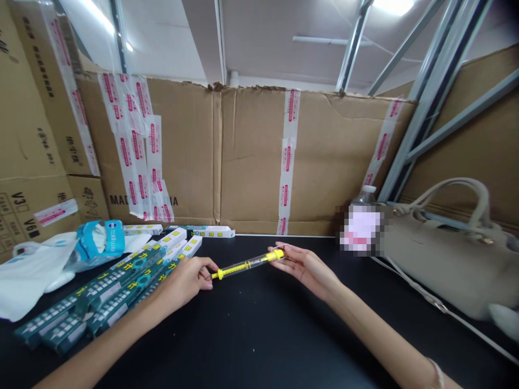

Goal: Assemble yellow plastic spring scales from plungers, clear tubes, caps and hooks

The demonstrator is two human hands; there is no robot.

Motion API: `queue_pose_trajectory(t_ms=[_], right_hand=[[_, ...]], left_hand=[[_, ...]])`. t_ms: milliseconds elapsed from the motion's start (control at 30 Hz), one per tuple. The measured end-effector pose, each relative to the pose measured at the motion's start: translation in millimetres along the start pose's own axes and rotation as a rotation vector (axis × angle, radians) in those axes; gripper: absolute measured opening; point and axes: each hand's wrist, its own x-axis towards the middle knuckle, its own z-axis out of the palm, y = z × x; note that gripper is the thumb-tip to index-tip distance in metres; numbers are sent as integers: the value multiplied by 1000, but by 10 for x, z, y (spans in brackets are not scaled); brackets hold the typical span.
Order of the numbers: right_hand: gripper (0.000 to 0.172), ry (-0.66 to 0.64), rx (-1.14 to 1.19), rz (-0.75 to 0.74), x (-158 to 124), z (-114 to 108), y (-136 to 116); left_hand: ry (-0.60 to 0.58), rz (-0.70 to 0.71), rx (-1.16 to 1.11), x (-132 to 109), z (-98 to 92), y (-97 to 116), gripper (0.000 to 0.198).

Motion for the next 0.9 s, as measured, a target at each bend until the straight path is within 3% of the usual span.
queue_pose_trajectory(t_ms=[233,433,600,767,833,900], right_hand=[[40,113,9,-106,28,-63,-59],[22,132,69,-89,17,42,8],[53,-9,174,41,-85,252,86],[71,-57,431,36,-190,412,122],[68,-29,490,50,-220,429,95],[53,2,474,55,-235,422,72]], left_hand=[[-32,2,-63,-64,40,146,23],[11,24,-171,-161,249,261,47],[46,38,-278,-196,341,319,45],[29,-11,-361,-149,378,342,42],[18,-27,-355,-106,405,350,41],[-7,-29,-339,-52,443,376,41]])
